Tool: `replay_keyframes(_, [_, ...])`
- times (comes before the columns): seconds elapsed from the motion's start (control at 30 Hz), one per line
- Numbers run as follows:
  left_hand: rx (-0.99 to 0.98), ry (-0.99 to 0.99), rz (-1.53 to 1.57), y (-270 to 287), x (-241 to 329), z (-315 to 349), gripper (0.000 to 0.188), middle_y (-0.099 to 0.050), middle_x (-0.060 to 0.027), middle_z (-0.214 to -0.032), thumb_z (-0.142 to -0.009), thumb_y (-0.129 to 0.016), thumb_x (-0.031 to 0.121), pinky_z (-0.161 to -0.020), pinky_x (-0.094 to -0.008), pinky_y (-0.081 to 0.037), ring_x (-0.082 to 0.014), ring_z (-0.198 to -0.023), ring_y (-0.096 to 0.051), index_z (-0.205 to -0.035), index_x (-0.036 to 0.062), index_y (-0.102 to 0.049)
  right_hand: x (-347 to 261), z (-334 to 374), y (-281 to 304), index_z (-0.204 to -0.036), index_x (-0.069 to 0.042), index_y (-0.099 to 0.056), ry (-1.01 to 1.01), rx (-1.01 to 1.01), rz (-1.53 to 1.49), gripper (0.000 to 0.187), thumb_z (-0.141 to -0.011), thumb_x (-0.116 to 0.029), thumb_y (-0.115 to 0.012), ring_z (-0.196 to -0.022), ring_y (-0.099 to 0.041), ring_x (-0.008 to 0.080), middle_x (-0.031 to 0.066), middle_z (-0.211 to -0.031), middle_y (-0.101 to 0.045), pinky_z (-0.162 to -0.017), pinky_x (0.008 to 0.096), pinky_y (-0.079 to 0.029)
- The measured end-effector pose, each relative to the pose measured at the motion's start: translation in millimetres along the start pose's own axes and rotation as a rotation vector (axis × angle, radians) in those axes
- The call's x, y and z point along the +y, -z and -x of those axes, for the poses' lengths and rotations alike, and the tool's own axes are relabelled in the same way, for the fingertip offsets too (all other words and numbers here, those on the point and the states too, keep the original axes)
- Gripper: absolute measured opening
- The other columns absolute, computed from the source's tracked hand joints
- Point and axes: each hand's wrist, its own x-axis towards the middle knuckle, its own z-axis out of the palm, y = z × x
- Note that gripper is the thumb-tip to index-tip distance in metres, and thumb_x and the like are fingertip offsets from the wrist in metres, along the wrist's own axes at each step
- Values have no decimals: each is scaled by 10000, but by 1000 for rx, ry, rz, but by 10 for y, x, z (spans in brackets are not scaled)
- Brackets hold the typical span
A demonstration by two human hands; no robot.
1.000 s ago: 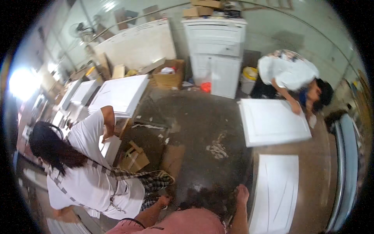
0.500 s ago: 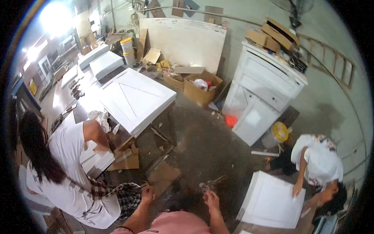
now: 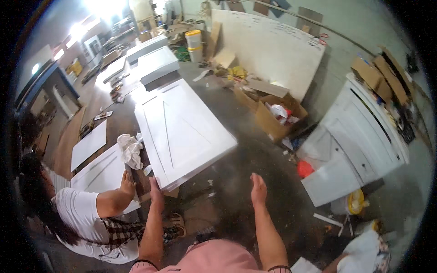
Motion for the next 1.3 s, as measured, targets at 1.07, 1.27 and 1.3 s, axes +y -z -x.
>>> replay_keyframes(1.07, [221,331,14,-138,-60,-38,782,-531,-128,-1530,-1035,-529,581,-1167,-421,-324,-268,-1403,-464,-1520,-30,-476,-198,-2142,-1317,-1472,115,-492,-27,-622,85,653,-1125,-431,-409,-1453,-466,274,219,-1549,-509,-1210,344,-332])
replay_keyframes(1.27, [177,249,-20,-197,71,49,727,-565,-70,-1451,-985,-594,589,-1095,-406,-370,-237,-1320,-499,-1497,80,-510,-120,-2076,-1297,-1420,96,-563,90,-588,59,698,-1109,-514,-425,-1330,-548,231,142,-1430,-614,-1137,329,-388])
replay_keyframes(1.3, [134,288,-79,-239,169,71,700,-564,-42,-1411,-951,-599,613,-1036,-401,-383,-233,-1253,-512,-1460,137,-530,-84,-2077,-1287,-1420,96,-563,95,-590,63,698,-1109,-514,-425,-1330,-548,231,142,-1430,-614,-1137,329,-388])
